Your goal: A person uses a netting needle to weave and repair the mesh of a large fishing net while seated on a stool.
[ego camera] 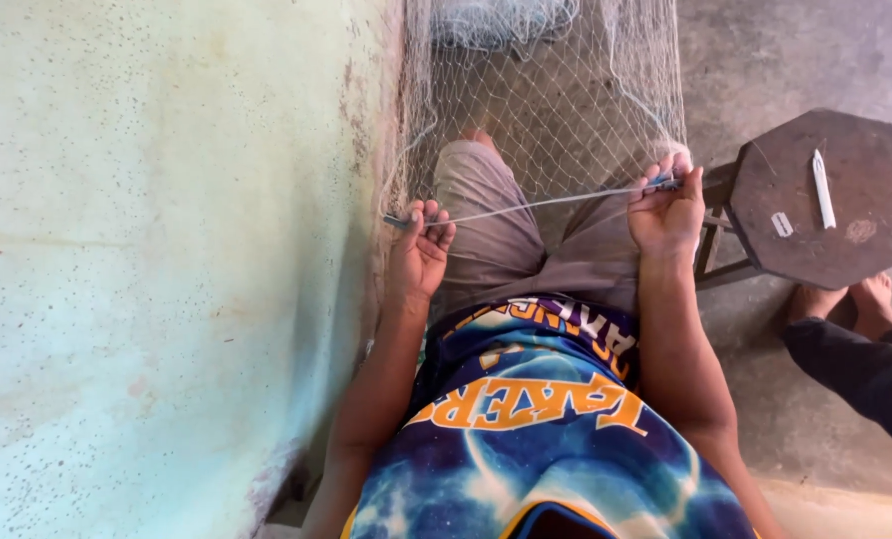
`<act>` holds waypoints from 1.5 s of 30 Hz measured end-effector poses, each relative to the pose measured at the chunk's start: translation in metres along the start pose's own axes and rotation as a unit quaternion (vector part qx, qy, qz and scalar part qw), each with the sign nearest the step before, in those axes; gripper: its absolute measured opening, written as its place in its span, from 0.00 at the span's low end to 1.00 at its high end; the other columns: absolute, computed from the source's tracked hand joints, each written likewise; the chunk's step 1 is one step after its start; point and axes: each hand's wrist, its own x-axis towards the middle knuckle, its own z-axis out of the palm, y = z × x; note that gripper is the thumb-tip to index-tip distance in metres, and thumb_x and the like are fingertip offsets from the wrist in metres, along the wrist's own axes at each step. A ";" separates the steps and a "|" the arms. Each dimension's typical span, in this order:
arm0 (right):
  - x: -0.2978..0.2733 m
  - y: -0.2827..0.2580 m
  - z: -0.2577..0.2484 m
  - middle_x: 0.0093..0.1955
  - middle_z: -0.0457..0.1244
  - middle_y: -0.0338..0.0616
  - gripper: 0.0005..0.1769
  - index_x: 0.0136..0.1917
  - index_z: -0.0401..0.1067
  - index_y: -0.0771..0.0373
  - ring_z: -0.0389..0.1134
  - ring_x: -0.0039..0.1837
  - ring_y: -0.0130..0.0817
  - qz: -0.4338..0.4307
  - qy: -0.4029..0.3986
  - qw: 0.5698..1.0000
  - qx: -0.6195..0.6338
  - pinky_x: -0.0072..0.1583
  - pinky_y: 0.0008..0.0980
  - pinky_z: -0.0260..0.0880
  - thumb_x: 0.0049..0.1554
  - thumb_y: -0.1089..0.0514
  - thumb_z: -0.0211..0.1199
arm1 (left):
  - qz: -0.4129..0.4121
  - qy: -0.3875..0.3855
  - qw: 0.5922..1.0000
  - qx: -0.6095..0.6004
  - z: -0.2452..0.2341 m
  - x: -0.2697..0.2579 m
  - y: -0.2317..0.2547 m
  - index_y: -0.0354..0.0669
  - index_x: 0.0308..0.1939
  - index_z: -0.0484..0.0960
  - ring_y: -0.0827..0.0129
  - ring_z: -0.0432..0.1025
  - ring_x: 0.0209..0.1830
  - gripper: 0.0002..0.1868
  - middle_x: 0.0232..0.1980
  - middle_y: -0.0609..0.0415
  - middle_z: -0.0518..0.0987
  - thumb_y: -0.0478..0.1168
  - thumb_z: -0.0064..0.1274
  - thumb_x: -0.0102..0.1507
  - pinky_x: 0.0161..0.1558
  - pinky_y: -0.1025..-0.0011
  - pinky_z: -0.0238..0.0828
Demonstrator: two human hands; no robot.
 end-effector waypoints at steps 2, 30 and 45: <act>0.002 -0.001 -0.004 0.50 0.73 0.41 0.22 0.49 0.80 0.54 0.77 0.52 0.38 -0.001 0.003 1.000 -0.001 0.57 0.40 0.80 0.65 0.40 0.51 | -0.003 0.005 1.000 0.001 -0.002 0.004 0.001 0.53 0.56 0.85 0.62 0.82 0.53 0.12 0.57 0.54 0.85 0.43 0.56 0.69 0.58 0.58 0.83; -0.043 0.070 0.033 0.54 0.73 0.47 0.13 0.56 0.79 0.57 0.76 0.57 0.45 0.114 -0.060 0.991 -0.024 0.65 0.51 0.78 0.66 0.50 0.58 | -0.056 0.086 0.994 -0.044 -0.018 0.013 0.014 0.48 0.50 0.87 0.62 0.84 0.47 0.13 0.51 0.52 0.87 0.48 0.59 0.67 0.52 0.59 0.85; -0.088 0.137 0.046 0.57 0.68 0.51 0.09 0.55 0.70 0.60 0.73 0.61 0.51 0.238 -0.196 0.951 0.002 0.65 0.55 0.74 0.64 0.57 0.54 | -0.121 -0.129 0.983 -0.039 0.094 -0.033 -0.031 0.38 0.70 0.73 0.65 0.83 0.50 0.23 0.45 0.51 0.88 0.43 0.49 0.73 0.61 0.61 0.76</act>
